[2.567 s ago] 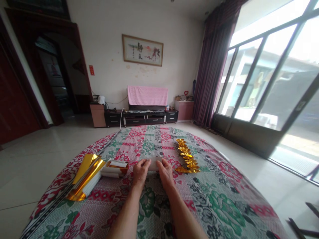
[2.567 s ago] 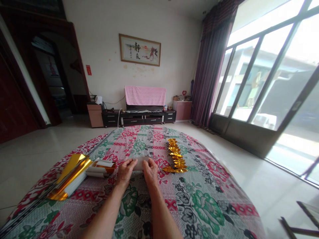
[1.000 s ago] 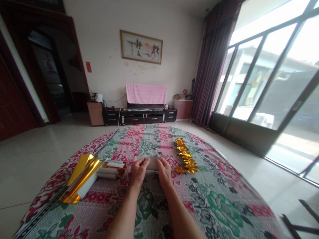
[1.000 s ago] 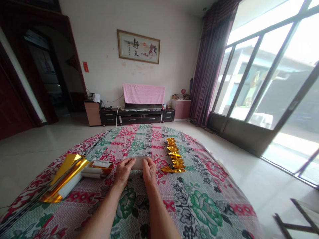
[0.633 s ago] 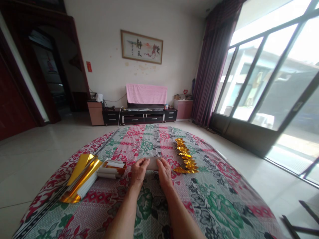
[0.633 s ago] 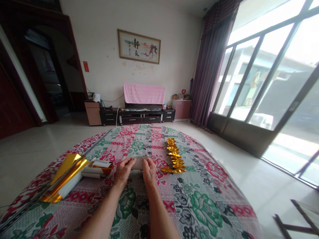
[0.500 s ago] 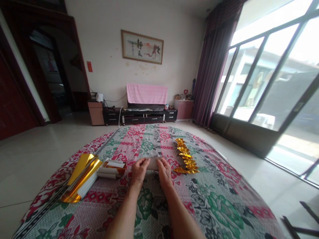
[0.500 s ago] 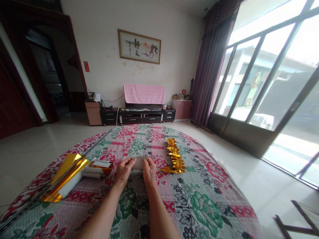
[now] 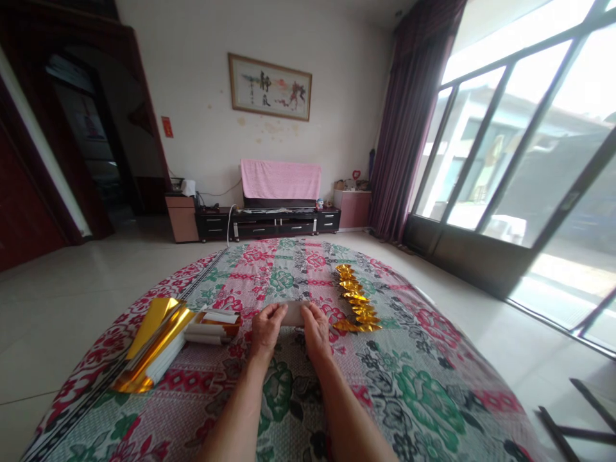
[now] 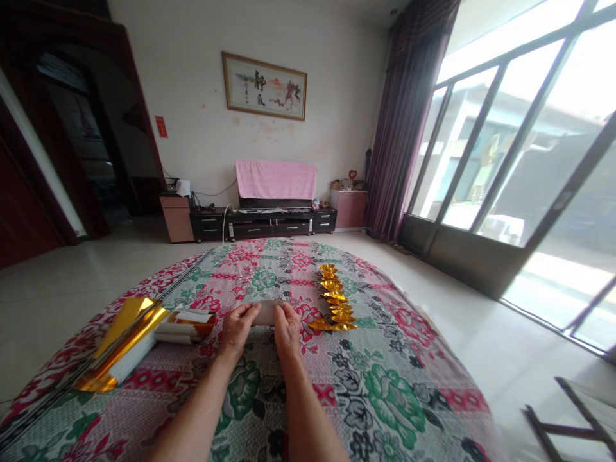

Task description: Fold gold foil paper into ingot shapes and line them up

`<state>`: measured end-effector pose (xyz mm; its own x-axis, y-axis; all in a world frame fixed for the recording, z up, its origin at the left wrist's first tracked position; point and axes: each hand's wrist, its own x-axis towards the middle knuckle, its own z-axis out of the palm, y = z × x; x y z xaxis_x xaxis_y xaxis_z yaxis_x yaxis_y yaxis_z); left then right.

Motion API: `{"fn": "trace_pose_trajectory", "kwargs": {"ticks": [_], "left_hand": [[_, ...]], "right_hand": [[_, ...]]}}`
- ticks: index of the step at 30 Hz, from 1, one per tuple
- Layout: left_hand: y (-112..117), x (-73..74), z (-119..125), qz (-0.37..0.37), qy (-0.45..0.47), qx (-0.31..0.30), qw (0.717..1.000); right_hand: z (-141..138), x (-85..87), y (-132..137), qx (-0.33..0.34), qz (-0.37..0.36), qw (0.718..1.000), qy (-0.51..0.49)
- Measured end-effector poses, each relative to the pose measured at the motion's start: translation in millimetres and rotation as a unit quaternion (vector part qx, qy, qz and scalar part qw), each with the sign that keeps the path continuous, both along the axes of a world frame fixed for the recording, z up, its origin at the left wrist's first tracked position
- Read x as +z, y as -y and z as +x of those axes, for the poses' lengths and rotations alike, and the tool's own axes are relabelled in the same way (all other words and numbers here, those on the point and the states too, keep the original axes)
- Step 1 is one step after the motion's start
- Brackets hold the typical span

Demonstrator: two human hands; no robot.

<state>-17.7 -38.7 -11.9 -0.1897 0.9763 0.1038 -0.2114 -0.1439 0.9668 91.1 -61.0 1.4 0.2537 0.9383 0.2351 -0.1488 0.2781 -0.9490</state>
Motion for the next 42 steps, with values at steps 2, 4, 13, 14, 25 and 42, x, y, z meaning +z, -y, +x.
{"fn": "trace_pose_trajectory", "kwargs": {"ticks": [2,4,13,14,25,42], "left_hand": [[2,2.1,0,0.001,0.003,-0.001,1.0],[4,5.2,1,0.001,0.001,0.005,1.0],[10,15.4,2,-0.007,0.024,0.002,1.0],[9,15.3,2,-0.005,0.021,0.002,1.0],[6,9.8,1,0.061,-0.063,0.029,0.996],[4,6.7,1,0.05,-0.055,0.03,0.997]], "right_hand": [[0,0.7,1,-0.004,0.003,1.0,0.001],[1,0.8,1,-0.001,0.008,1.0,-0.003],[0,-4.3,-4,0.028,0.02,0.998,-0.047],[0,-4.5,-5,0.024,0.019,0.999,-0.045],[2,-8.2,-6,0.052,0.013,0.996,-0.076],[4,-7.8,-7,0.012,0.002,0.999,-0.041]]}}
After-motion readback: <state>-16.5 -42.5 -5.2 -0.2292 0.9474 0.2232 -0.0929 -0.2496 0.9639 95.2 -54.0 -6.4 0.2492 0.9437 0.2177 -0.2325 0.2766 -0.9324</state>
